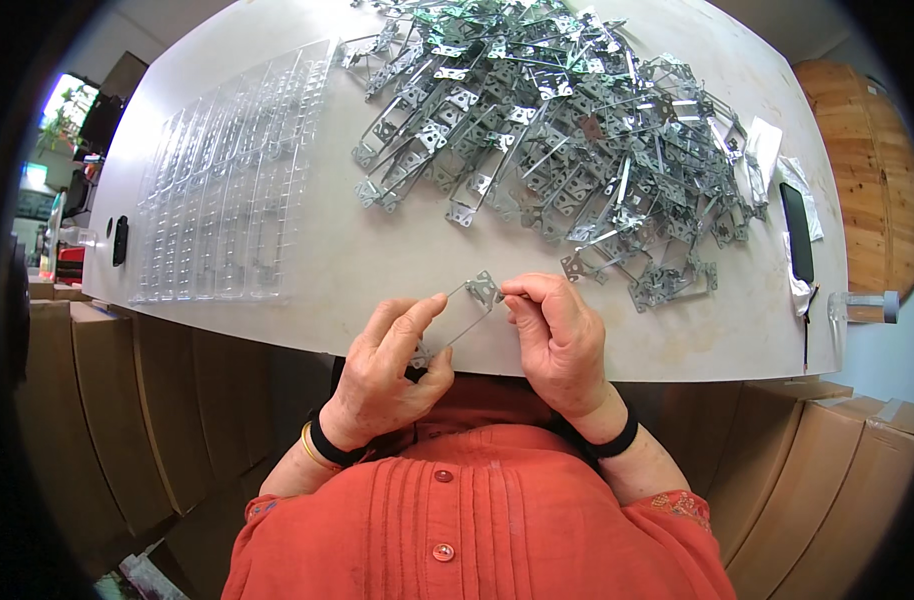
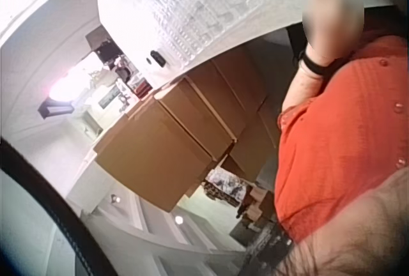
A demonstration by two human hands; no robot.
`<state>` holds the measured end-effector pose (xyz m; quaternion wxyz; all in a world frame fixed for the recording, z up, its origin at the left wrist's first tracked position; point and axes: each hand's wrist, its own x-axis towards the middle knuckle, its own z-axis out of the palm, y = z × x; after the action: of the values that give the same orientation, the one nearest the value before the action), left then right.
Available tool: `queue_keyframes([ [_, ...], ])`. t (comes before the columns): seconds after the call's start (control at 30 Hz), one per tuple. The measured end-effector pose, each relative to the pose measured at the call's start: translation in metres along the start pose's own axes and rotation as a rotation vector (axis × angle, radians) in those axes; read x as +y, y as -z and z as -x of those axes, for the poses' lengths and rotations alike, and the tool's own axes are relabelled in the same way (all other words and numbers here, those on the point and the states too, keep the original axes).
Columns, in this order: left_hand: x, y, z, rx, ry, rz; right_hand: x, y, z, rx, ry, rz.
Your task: The person assembles small metal hardware components by hand. They pick up metal brackets and pins from a pile on a white table, insert the pins into the brackets, and place the assembled units into a clear plastic organizer tray. The person repeats this process for several units.
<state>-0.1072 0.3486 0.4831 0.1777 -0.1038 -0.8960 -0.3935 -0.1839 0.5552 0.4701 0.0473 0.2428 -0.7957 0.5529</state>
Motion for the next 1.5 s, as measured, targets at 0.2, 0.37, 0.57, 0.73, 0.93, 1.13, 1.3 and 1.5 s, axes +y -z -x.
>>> queue_keyframes([
  [0.2, 0.0002, 0.0005, 0.0003, -0.006, 0.004, -0.021, 0.0048, 0.0001, 0.0017, 0.004, -0.004, -0.030],
  [0.37, -0.0002, -0.0007, 0.0006, 0.000, -0.004, -0.019, 0.0018, 0.0002, 0.0012, -0.003, -0.018, -0.019],
  [0.57, 0.0005, 0.0000, 0.0007, -0.002, 0.001, -0.017, 0.0090, 0.0002, 0.0035, 0.010, 0.011, -0.012],
  [0.73, 0.0001, -0.0002, 0.0011, 0.000, -0.005, -0.018, 0.0029, 0.0004, 0.0020, 0.007, -0.018, -0.022],
  [0.93, -0.0001, -0.0002, 0.0014, -0.003, 0.002, -0.006, 0.0054, 0.0005, 0.0021, 0.002, 0.011, 0.005],
  [1.13, -0.0011, -0.0001, 0.0010, -0.002, -0.007, -0.014, 0.0026, 0.0009, 0.0002, -0.015, 0.030, 0.009],
  [1.3, -0.0005, -0.0006, 0.0004, -0.009, 0.003, -0.002, 0.0007, 0.0015, -0.0001, -0.016, 0.044, 0.019],
  [1.5, -0.0024, -0.0025, 0.0018, -0.017, -0.024, 0.029, 0.0054, 0.0006, 0.0042, 0.046, 0.017, -0.066],
])
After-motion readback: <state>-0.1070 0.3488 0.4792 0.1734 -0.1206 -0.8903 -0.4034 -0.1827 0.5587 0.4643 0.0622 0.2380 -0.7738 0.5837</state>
